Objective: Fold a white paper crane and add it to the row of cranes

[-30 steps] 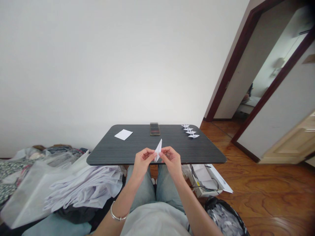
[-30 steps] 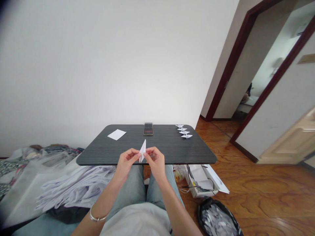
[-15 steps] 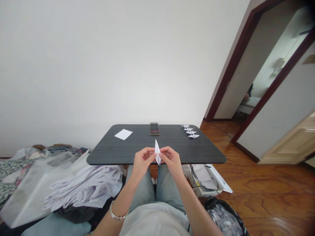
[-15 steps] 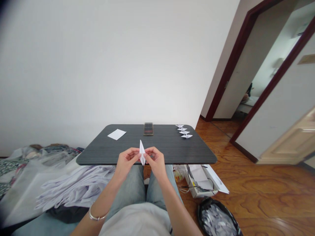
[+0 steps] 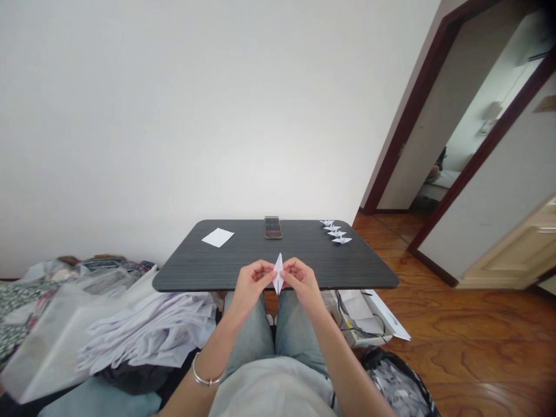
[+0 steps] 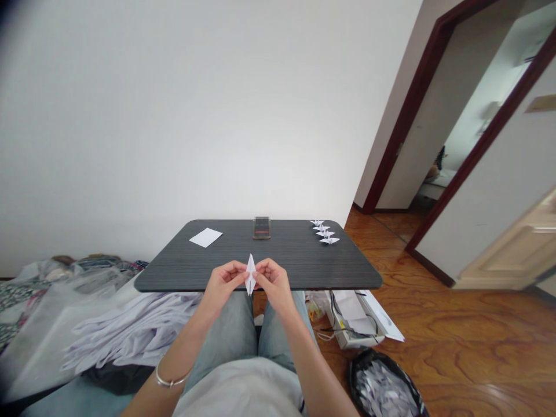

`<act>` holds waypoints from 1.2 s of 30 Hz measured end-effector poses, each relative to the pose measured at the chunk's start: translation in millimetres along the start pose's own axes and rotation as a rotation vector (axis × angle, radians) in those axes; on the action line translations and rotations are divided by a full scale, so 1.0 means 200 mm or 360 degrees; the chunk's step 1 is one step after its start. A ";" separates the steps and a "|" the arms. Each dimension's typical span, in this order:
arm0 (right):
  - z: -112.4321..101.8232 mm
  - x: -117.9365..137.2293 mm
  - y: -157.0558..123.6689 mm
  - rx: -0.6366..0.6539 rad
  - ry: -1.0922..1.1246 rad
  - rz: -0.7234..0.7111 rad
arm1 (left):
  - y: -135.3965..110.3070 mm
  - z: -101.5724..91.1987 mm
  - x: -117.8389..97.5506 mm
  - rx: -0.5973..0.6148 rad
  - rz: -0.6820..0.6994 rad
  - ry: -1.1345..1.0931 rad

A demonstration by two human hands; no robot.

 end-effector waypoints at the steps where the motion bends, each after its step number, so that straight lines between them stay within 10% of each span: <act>1: 0.00 0.00 0.00 0.0006 0.0009 -0.0009 | 0.00 0.00 0.00 0.0002 -0.0002 -0.0009; 36: -0.03 0.00 -0.01 -0.0027 -0.0077 -0.0103 | 0.01 0.00 0.03 -0.0011 -0.0050 0.0004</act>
Point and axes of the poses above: each hand's wrist, its own y-axis towards the middle knuckle, its own z-axis out of the palm, x = y × z, the point moved 5 cm from there along y, towards the middle knuckle, and after that the axes turned 1 degree about -x, right-handed, at the moved point
